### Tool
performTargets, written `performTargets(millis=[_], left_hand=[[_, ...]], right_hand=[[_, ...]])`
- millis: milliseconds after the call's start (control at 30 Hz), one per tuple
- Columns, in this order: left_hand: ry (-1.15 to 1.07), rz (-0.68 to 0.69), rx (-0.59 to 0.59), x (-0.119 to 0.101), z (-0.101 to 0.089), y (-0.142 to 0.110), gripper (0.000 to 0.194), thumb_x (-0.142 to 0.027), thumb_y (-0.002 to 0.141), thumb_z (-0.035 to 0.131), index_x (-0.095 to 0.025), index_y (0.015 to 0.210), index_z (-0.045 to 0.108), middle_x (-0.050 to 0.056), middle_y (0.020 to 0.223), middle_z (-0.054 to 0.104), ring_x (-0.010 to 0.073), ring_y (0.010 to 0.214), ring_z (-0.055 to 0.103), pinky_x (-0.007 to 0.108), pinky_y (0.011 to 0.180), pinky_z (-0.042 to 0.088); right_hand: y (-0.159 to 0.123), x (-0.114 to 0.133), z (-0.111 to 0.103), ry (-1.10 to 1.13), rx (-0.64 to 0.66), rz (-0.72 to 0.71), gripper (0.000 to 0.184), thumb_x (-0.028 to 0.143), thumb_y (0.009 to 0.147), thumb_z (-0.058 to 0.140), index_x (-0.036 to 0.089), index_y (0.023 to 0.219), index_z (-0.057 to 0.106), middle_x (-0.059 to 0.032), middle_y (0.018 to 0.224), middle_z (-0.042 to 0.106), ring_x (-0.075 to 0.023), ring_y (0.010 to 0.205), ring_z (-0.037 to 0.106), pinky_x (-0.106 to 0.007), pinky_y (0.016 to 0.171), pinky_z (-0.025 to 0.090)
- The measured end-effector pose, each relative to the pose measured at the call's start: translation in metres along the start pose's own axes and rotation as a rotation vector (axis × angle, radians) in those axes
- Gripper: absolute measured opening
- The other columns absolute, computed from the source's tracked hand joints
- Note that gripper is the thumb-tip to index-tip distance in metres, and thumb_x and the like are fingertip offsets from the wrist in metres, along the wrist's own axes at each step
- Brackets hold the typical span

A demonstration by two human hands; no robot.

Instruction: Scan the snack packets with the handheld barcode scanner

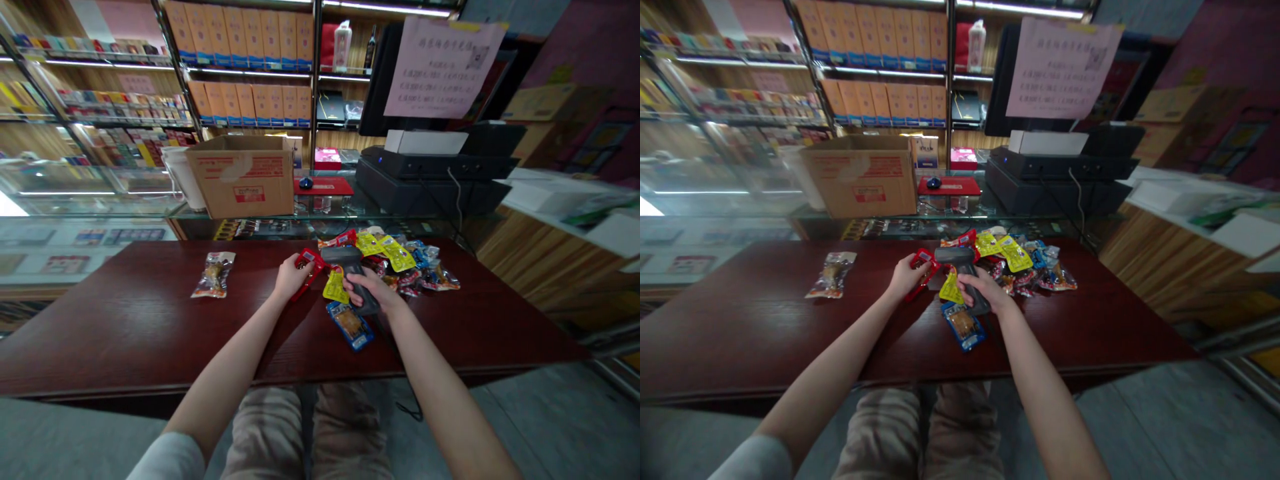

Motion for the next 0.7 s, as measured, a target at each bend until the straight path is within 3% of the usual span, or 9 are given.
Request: performTargets(millis=[233, 433, 700], left_hand=[[-0.001, 0.004, 0.033, 0.0061, -0.0006, -0.0031, 0.020, -0.037, 0.082, 0.063, -0.018, 0.085, 0.069, 0.004, 0.076, 0.071, 0.0182, 0.070, 0.063, 0.026, 0.064, 0.044], [0.001, -0.072, 0.062, 0.0075, -0.0012, -0.0056, 0.018, -0.031, 0.074, 0.068, -0.016, 0.086, 0.070, 0.004, 0.079, 0.073, 0.0188, 0.072, 0.065, 0.026, 0.065, 0.045], [0.117, -0.045, 0.051, 0.0010, -0.0055, -0.0093, 0.020, -0.036, 0.081, 0.065, -0.017, 0.086, 0.070, 0.006, 0.082, 0.074, 0.0206, 0.077, 0.067, 0.027, 0.069, 0.045]], right_hand=[[0.0007, -0.0044, -0.0013, -0.021, -0.038, 0.030, 0.034, 0.041, 0.077, 0.079, 0.019, 0.085, 0.054, 0.0064, 0.063, 0.054, -0.0046, 0.039, 0.042, -0.020, 0.038, 0.033], [0.0014, -0.0073, -0.0047, -0.027, -0.056, 0.043, 0.036, 0.039, 0.075, 0.080, 0.019, 0.089, 0.054, 0.0072, 0.061, 0.053, -0.0050, 0.039, 0.042, -0.021, 0.039, 0.033], [-0.0018, -0.0036, -0.0046, -0.001, -0.047, 0.048, 0.036, 0.038, 0.076, 0.079, 0.018, 0.094, 0.056, 0.0069, 0.063, 0.054, -0.0048, 0.039, 0.041, -0.021, 0.039, 0.033]])
Point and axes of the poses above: each hand's wrist, its own y-axis towards the middle knuckle, its own z-axis out of the palm, x = y × z, the point moved 10 cm from there along y, towards the middle knuckle
